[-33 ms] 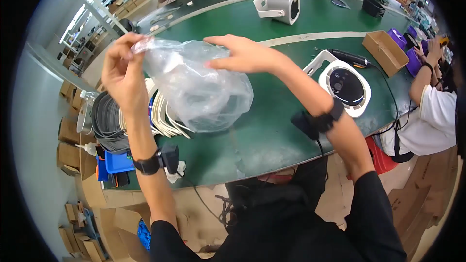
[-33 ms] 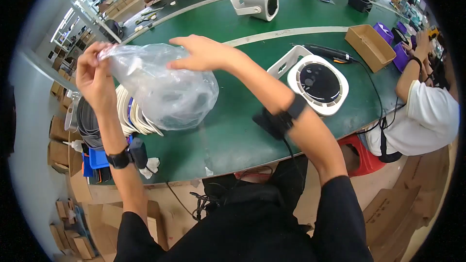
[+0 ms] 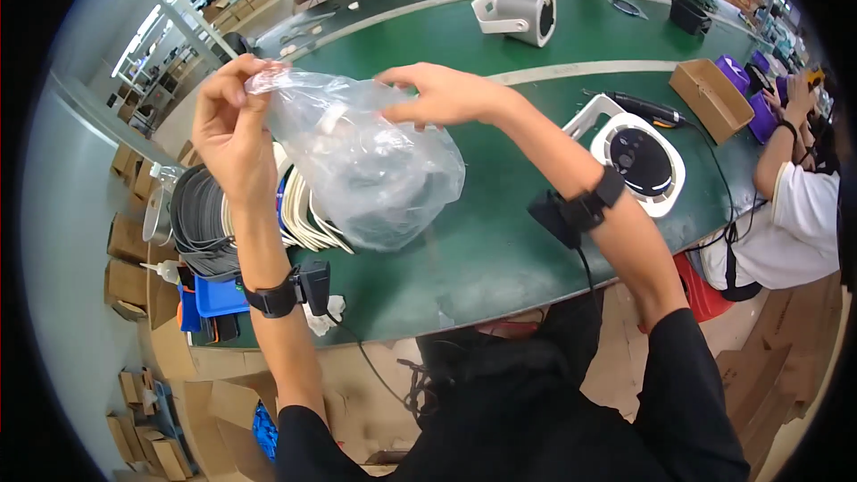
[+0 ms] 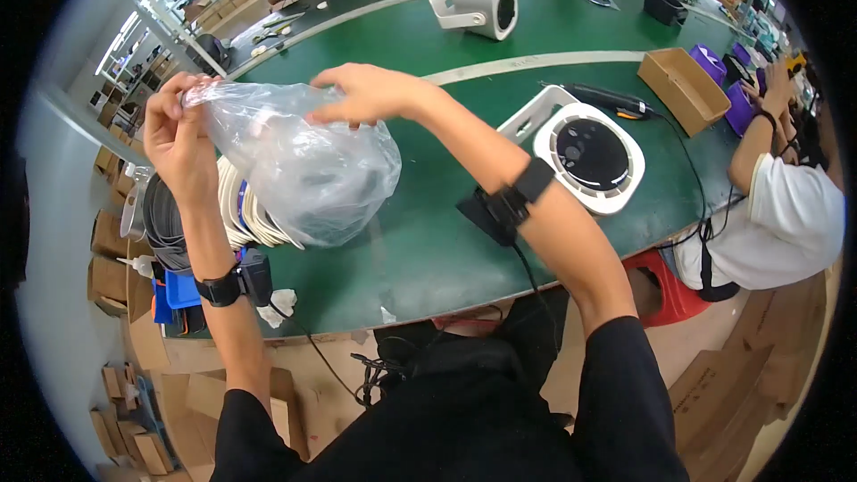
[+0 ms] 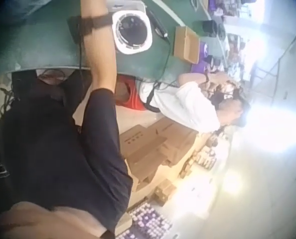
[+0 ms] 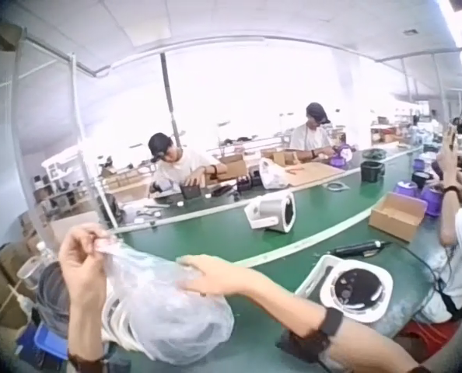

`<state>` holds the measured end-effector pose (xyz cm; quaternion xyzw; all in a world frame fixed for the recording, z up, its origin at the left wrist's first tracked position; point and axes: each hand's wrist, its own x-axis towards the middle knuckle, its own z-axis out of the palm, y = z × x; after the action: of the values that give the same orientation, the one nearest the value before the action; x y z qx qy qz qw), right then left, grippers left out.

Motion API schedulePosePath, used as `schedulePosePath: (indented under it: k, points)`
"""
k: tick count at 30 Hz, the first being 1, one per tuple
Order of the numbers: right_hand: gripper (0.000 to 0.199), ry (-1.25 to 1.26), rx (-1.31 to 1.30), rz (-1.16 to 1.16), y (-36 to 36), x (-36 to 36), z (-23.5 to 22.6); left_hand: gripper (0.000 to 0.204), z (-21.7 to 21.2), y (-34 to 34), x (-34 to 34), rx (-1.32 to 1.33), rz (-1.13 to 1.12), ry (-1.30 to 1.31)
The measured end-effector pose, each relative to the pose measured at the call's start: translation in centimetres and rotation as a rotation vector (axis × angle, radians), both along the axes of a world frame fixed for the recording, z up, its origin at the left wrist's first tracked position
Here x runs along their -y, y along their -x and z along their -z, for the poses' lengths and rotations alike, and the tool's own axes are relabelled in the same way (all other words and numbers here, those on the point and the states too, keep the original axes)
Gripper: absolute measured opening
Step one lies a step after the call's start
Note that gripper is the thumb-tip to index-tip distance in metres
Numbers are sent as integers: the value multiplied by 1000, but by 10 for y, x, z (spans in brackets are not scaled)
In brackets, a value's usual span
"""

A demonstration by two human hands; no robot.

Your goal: Assembling and testing portable electric fans at a manufacturing workstation.

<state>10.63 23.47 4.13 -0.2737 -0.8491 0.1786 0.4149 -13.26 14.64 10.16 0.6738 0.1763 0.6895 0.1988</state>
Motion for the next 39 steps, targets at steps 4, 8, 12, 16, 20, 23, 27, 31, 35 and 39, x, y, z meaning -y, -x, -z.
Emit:
schedulePosePath:
  k: [4,8,12,16,20,23,27,31,35,39]
  points:
    - [22,334,-36,-195,13,-33,-31,20,-11,19,-3,-83,-208,71]
    - [25,-7,-203,15,43,-7,-71,20,-20,76,4,-58,-374,35]
    - [51,-22,-260,-2,42,-37,-84,30,-12,71,4,18,-556,46]
    - [32,-436,-457,301,-15,27,-82,32,26,42,45,-164,-729,89]
    - [26,-279,-129,357,-114,144,-36,48,73,-15,93,-1023,-437,376]
    - [33,5,146,235,-155,198,77,57,110,-44,81,-1282,-440,270]
    - [12,704,-474,85,-150,258,119,82,66,-73,109,-1079,-255,379]
    - [30,805,-1047,-189,-116,317,171,93,94,-145,156,-1089,714,339]
    - [62,747,-747,89,-145,302,119,59,147,-179,148,-804,294,502]
    - [78,228,-409,644,-173,317,103,38,166,-224,152,-759,476,821]
